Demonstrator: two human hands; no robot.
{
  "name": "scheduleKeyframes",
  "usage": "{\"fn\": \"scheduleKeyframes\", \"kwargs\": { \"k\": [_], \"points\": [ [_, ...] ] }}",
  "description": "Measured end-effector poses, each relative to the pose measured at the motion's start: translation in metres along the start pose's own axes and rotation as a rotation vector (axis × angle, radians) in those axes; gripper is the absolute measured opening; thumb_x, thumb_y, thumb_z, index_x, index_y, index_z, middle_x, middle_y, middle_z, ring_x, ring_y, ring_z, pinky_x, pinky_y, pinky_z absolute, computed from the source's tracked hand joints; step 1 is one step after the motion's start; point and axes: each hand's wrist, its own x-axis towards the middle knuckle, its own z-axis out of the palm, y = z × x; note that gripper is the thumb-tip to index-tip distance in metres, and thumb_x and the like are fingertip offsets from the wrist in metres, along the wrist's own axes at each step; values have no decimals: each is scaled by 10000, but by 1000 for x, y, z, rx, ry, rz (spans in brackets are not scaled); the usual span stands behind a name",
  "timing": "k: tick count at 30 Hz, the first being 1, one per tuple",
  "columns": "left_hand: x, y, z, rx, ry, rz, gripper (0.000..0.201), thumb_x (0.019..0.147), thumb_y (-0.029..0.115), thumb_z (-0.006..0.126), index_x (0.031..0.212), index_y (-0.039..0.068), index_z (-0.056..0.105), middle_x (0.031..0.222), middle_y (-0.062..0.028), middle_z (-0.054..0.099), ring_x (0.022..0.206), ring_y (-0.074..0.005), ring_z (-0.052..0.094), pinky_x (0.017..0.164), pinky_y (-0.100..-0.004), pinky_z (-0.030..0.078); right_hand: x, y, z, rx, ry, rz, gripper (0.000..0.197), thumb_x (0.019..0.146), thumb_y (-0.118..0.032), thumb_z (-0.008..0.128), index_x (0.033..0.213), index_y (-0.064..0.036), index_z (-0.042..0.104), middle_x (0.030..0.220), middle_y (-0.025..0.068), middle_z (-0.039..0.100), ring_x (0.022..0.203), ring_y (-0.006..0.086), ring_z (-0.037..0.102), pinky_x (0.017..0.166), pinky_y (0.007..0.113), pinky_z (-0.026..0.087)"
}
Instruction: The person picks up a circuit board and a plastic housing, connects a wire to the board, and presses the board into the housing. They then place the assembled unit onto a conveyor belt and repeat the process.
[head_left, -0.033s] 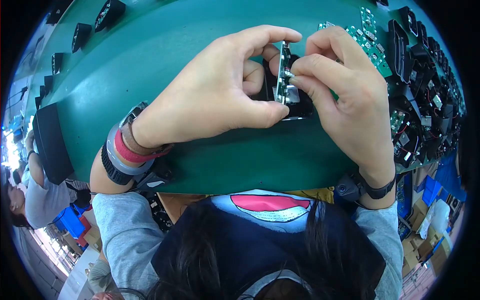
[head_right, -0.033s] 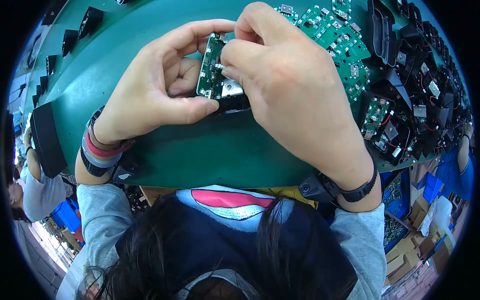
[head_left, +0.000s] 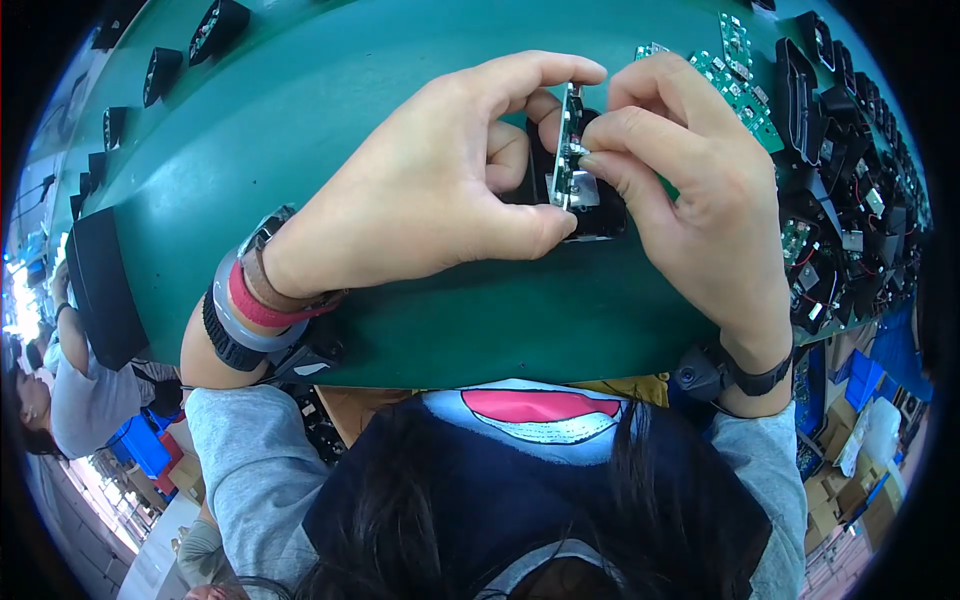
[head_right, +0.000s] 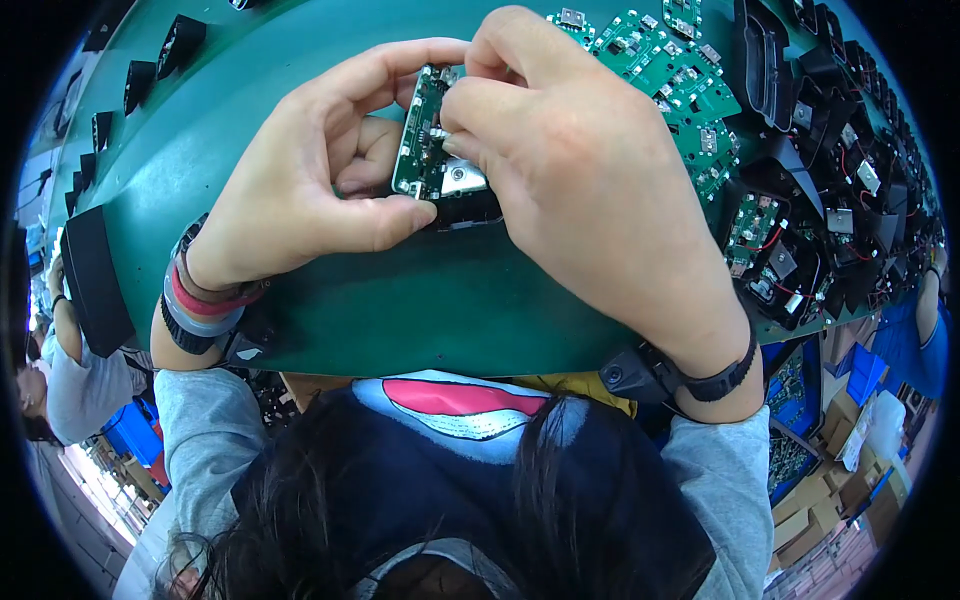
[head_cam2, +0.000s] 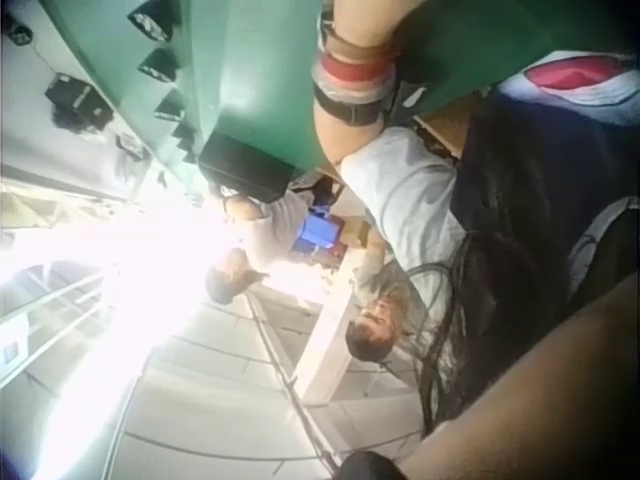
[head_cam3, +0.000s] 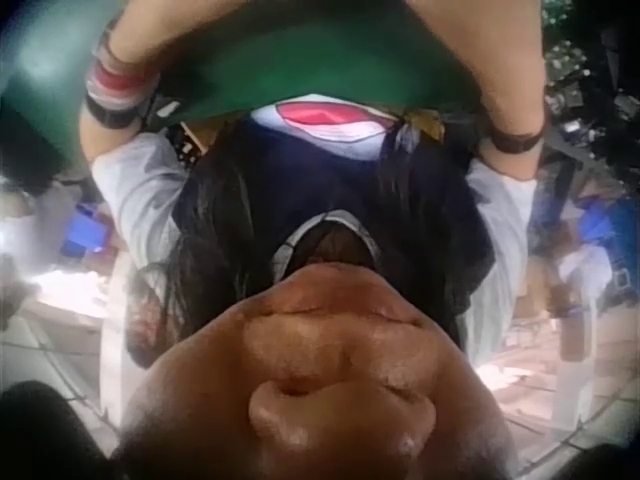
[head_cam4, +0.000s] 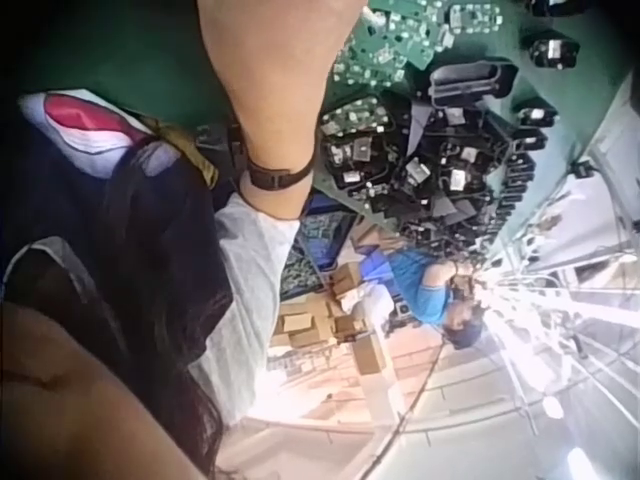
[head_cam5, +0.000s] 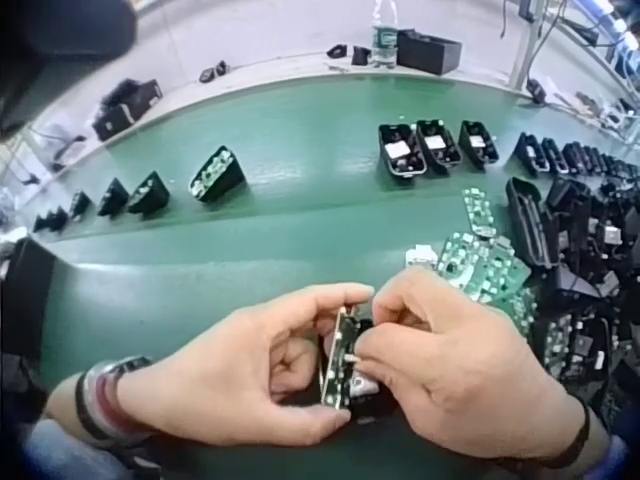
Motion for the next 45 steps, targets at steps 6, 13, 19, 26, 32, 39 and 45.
{"fn": "scheduleKeyframes", "kwargs": {
  "k": [6, 13, 19, 26, 32, 39, 45],
  "points": [
    [2, -1, 4, 50, -8, 4, 776, 676, -30, 709, 1396, 13, 422, 1052, 18, 494, 585, -6, 304, 527, -164, 279, -6, 6, -2, -88, -52, -80, 126, 729, 53, 673, 826, -3, 614, 844, 78, 562, 693, 243, 600, 609, 306, 485],
    [4, 9, 8, 392, 16, 71, 763, 643, -10, 761, 1352, 30, 483, 867, 25, 454, 571, -19, 314, 502, -169, 275, -7, -10, -4, -278, -87, -86, 98, 719, 48, 639, 780, -7, 584, 839, 83, 559, 696, 246, 608, 601, 332, 490],
    [6, 8, 2, 354, -40, 75, 720, 665, -8, 743, 1337, 4, 483, 845, 22, 468, 577, -18, 370, 503, -177, 312, -7, -5, -7, -379, -121, -106, 112, 700, 38, 651, 794, -3, 606, 822, 88, 569, 693, 248, 607, 589, 335, 485],
    [7, 5, -5, 107, -58, 93, 579, 703, 93, 714, 1225, -76, 528, 787, -53, 572, 617, -91, 514, 547, -248, 438, -4, 6, -6, 267, -31, 211, 135, 707, 35, 708, 820, 4, 641, 790, 38, 601, 652, 119, 541, 572, 231, 413],
    [10, 3, 3, 297, 4, 241, 607, 667, 42, 697, 1234, -73, 513, 763, -75, 540, 627, -166, 521, 584, -284, 452, -2, -3, -14, -16, -97, 64, 136, 715, 59, 685, 826, 4, 631, 813, 68, 602, 682, 183, 586, 594, 252, 448],
    [6, -4, 13, 552, 109, 480, 587, 622, 13, 702, 1183, -41, 540, 789, -148, 584, 706, -322, 587, 645, -381, 487, -10, -12, -7, -164, -23, 1, 130, 719, 54, 673, 831, -1, 633, 815, 101, 599, 715, 277, 618, 613, 313, 493],
    [7, -13, 3, 682, 115, 607, 573, 613, 15, 712, 1155, -56, 542, 798, -153, 596, 724, -334, 593, 651, -389, 487, 3, -21, -19, -104, -114, -16, 118, 712, 59, 672, 812, 11, 632, 773, 92, 596, 681, 227, 610, 598, 288, 479]
  ]
}}
